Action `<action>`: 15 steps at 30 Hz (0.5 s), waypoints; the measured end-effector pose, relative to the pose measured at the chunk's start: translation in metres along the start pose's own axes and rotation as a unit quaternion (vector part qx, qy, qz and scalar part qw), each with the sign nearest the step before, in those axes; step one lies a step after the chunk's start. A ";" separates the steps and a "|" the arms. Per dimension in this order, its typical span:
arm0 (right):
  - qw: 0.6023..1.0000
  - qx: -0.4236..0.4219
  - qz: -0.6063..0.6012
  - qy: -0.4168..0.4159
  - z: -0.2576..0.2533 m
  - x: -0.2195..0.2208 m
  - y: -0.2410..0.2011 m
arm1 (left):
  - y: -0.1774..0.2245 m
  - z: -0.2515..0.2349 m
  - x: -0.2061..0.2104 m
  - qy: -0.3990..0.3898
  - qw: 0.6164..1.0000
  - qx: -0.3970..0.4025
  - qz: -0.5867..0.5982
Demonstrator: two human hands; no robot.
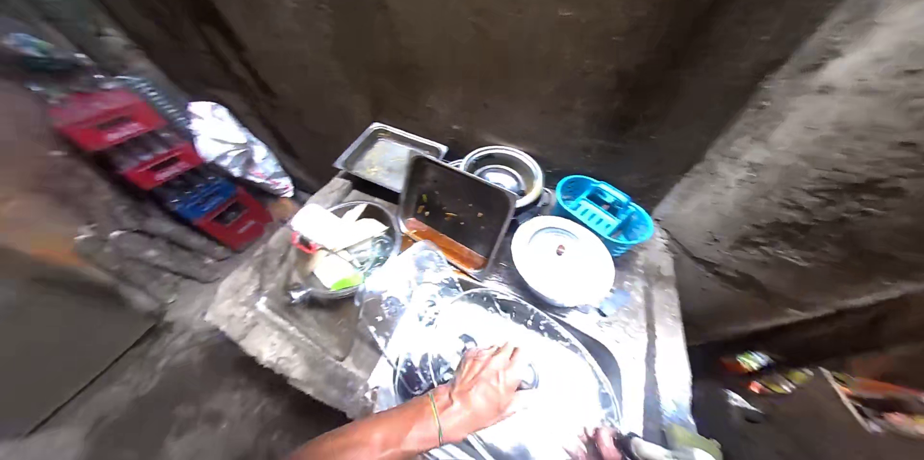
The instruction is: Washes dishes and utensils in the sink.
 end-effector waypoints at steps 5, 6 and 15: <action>0.986 -0.004 0.026 -0.164 -0.004 0.097 0.010 | -0.048 0.042 -0.082 0.222 0.972 -0.058 -0.052; 0.976 -0.001 0.049 -0.211 -0.004 0.117 0.017 | -0.062 0.057 -0.097 0.271 0.958 -0.064 -0.063; 0.738 -0.161 0.459 -0.467 0.004 0.290 0.137 | -0.212 0.197 -0.172 0.423 0.853 -0.285 -0.114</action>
Point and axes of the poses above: each hand's wrist, its own z-axis away from the middle knuckle, its own x-axis out of the palm, y = z × x, the point moved 9 cm from there along -z, towards the middle knuckle, and after that the axes turned 9 degrees about y, right-handed, at the moved point
